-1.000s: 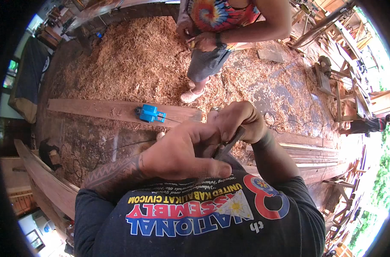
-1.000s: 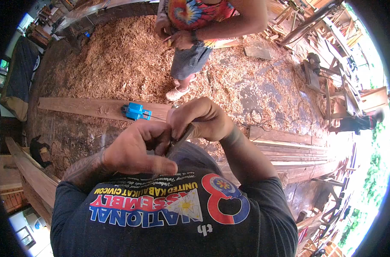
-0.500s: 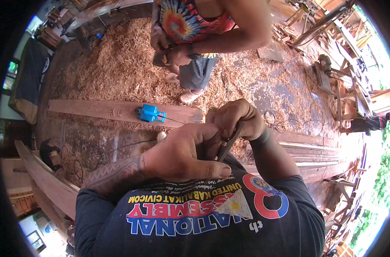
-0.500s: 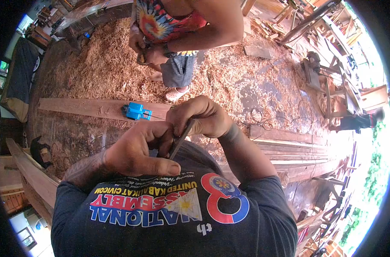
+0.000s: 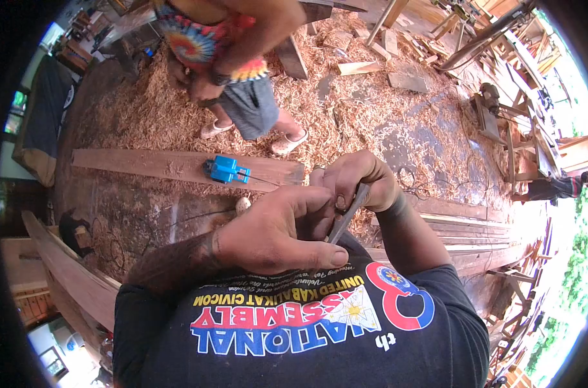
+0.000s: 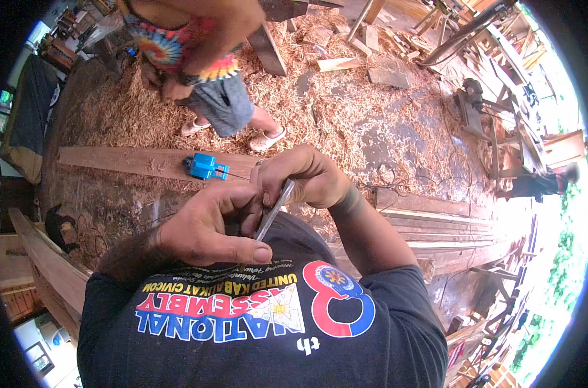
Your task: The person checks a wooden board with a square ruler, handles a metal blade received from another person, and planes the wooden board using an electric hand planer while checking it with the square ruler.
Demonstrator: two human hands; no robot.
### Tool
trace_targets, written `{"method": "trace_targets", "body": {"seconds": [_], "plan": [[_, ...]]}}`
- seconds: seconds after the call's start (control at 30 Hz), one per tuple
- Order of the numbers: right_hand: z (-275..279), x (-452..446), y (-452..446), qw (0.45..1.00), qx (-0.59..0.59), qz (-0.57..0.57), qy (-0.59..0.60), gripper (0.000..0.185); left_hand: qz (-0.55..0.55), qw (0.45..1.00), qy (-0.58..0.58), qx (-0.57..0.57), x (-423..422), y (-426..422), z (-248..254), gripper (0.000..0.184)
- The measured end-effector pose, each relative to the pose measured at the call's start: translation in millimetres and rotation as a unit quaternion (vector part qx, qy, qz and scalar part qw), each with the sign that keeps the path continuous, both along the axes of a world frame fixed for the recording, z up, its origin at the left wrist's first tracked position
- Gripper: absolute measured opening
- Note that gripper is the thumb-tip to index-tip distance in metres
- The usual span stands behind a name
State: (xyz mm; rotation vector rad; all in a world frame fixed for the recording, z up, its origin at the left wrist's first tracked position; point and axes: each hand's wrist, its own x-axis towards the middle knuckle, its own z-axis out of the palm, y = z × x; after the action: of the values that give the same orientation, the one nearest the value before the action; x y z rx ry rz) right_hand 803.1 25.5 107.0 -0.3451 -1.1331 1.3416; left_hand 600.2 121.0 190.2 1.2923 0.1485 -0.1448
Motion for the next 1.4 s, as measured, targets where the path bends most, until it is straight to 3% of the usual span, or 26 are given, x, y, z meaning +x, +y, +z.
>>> {"method": "trace_targets", "body": {"seconds": [0.17,0.37,0.47,0.67,0.77,1.07,1.17,1.27,1.37,1.4], "plan": [[0.1,-2.0,0.1,1.000,0.001,0.006,0.005,0.023,-0.007,1.000,-0.010,0.019,-2.7,1.1,-3.8,0.033],[-1.8,-8.5,-1.5,0.998,-0.023,-0.055,0.009,0.024,-0.017,0.997,0.042,-0.061,-3.7,4.6,0.9,0.037],[-7.9,-0.7,1.8,1.000,0.002,0.005,0.014,0.020,-0.022,0.999,0.033,-0.024,-3.8,3.0,1.8,0.038],[-3.7,0.1,3.1,1.000,-0.009,0.023,0.020,0.021,-0.027,0.999,0.020,0.004,-4.2,2.5,-6.9,0.038],[-0.6,0.5,2.6,0.999,-0.017,0.027,0.011,0.024,-0.024,0.998,0.024,-0.060,-3.9,-0.8,-5.5,0.035],[-2.4,4.8,2.3,0.999,-0.029,0.027,-0.005,0.027,-0.031,0.998,0.009,-0.057,-3.7,1.8,-7.3,0.033],[5.0,3.0,-2.0,0.998,-0.063,-0.011,-0.024,0.021,0.006,0.986,0.024,-0.165,-4.7,0.7,-16.1,0.044],[11.0,-2.6,-3.6,0.985,-0.167,-0.032,0.022,0.018,-0.036,0.976,-0.038,-0.212,-1.1,23.5,-46.2,0.054],[20.8,-5.5,0.3,0.971,-0.219,-0.088,-0.036,0.021,0.074,0.930,0.046,-0.358,4.2,21.1,-41.5,0.046],[26.0,-7.7,1.4,0.965,-0.237,-0.100,-0.057,0.022,0.085,0.929,0.049,-0.358,5.0,21.9,-46.3,0.057]]}}
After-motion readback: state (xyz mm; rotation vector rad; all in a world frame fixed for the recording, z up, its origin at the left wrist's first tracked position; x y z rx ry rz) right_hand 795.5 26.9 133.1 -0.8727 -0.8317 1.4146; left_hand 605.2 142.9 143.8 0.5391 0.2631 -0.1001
